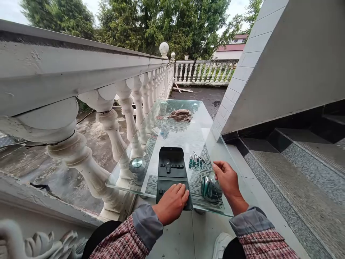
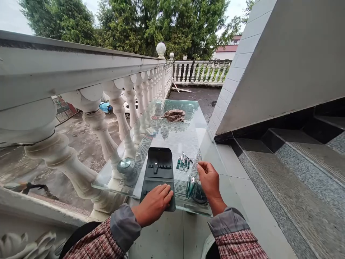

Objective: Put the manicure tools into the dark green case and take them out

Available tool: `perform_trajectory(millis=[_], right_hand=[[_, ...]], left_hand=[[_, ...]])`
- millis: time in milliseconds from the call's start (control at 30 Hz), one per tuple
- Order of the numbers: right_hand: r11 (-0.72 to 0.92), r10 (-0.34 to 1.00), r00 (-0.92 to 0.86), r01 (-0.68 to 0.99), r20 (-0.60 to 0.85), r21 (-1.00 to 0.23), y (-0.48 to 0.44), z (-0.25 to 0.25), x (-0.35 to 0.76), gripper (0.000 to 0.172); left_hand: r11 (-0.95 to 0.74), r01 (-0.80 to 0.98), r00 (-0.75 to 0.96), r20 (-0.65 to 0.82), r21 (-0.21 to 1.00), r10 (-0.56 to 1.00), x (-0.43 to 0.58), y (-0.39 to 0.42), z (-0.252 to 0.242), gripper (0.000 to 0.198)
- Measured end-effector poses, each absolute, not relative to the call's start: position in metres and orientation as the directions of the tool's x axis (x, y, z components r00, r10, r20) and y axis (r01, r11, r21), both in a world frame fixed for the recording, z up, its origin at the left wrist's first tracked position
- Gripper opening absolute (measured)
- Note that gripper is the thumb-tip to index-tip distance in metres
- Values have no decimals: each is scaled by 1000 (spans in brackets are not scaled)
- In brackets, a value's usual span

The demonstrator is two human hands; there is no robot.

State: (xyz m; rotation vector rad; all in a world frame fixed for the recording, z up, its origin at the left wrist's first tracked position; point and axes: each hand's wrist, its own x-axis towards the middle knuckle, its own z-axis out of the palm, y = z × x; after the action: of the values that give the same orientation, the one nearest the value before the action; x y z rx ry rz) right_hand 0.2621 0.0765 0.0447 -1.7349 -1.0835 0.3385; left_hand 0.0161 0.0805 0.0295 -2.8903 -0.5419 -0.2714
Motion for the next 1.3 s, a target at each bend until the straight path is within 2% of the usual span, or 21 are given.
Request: perform_trajectory(millis=[167, 233, 300, 367, 467, 767, 900, 1000, 1100, 1300], right_hand=[[-129, 856, 471, 594, 213, -794, 56, 30, 261, 29], [-161, 887, 408, 711, 215, -684, 54, 29, 256, 28], [-194, 916, 343, 833, 209, -519, 55, 29, 250, 29], [-214, 934, 303, 898, 187, -385, 57, 30, 245, 28], [-242, 943, 297, 921, 148, -305, 62, 33, 238, 24], [-323, 913, 404, 810, 66, -489, 67, 39, 235, 27], [-334, 891, 452, 697, 28, -635, 66, 44, 244, 26], [-288, 902, 432, 570, -18, -769, 63, 46, 244, 27], [-224, 921, 386, 434, -45, -872, 64, 46, 233, 30], [-126, 940, 339, 274, -27, -954, 85, 45, 193, 30]], left_hand=[[-917, 339, 923, 261, -212, 282, 14, 68, 42, 32], [-936, 237, 949, 269, -260, 166, 15, 60, 47, 28], [-945, 89, 970, 242, -315, 10, 16, 53, 49, 27], [-939, 5, 975, 208, -344, -71, 17, 47, 47, 26], [-931, -44, 977, 180, -362, -116, 16, 42, 42, 25], [-917, 18, 976, 207, -399, -71, 9, 46, 43, 27], [-908, 122, 972, 232, -402, 28, 7, 50, 37, 29], [-890, 219, 961, 248, -399, 125, 7, 54, 31, 33], [-886, 219, 965, 225, -409, 135, 7, 56, 28, 34], [-897, 180, 973, 206, -404, 102, 13, 59, 24, 36]])
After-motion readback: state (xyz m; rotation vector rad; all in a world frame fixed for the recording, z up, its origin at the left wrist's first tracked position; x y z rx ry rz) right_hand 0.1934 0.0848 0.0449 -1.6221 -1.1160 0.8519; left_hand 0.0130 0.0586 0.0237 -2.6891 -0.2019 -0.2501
